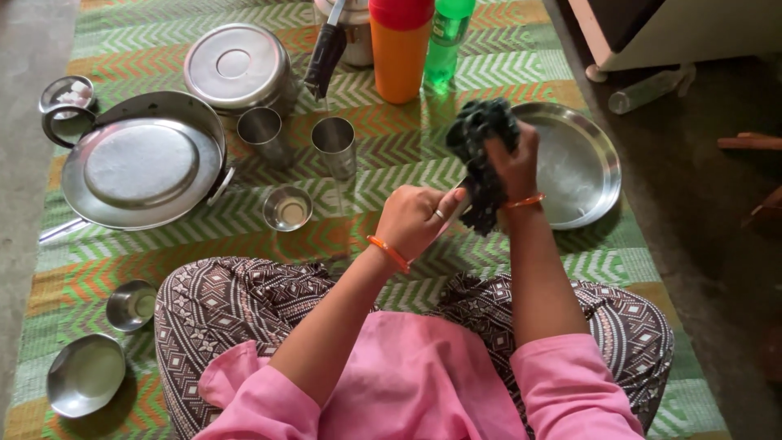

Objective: Cleaning and organizing various kitchen items including plates, glasses, and a thermal bottle.

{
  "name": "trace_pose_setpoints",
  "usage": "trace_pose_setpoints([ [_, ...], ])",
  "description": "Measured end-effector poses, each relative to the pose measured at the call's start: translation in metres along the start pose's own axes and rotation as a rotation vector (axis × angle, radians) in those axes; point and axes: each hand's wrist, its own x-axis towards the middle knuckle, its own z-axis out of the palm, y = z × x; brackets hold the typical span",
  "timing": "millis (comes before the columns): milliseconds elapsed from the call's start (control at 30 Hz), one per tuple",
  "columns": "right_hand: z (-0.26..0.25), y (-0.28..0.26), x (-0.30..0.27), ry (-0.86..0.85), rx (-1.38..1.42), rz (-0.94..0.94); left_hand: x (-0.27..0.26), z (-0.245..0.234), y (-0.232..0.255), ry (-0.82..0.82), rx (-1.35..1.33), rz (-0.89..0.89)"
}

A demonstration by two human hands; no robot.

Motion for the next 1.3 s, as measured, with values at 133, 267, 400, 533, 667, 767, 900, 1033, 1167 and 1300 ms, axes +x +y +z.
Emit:
trace_pose_setpoints([
  [133, -0.039, 0.142, -0.021, 0.15, -0.362, -0.128, -0.002, -0.011, 0.013, -0.021, -0.031, 0.074],
  [267, -0.051, 0.142, -0.024, 0.256, -0.405, -0.096, 0.0, -0.011, 0.008, -0.057, 0.089, 0.095],
  [400, -0.036, 0.12, -0.013, 0.338, -0.198, -0.025, 0.009, -0.009, 0.009, -0.104, 0.109, -0.015],
  [533, -0.021, 0.03, -0.007, 0.138, -0.318, -0.009, 0.018, 0.008, 0.006, -0.046, 0.114, -0.015],
  [667, -0.033, 0.07, -0.01, 0.233, 0.029, 0.064, 0.014, -0.001, 0.019, -0.039, 0.092, 0.088],
  [767, -0.058, 0.116, -0.007, 0.414, 0.295, 0.1, 0.011, -0.002, 0.025, -0.049, 0.043, 0.14],
  [900, -0.1, 0.22, -0.014, 0.463, 0.565, 0.233, 0.004, -0.007, 0.031, -0.115, 0.097, 0.146],
  [1033, -0.075, 0.208, -0.026, 0.487, 0.513, 0.358, -0.004, -0.012, 0.019, -0.043, 0.123, 0.239],
  [1167, -0.017, 0.126, -0.038, 0.348, -0.325, -0.093, 0.002, -0.019, 0.022, -0.115, 0.225, 0.029],
  [1300, 0.008, -0.005, -0.019, 0.142, -0.278, 0.021, 0.004, -0.002, 0.007, 0.0, 0.175, -0.005],
])
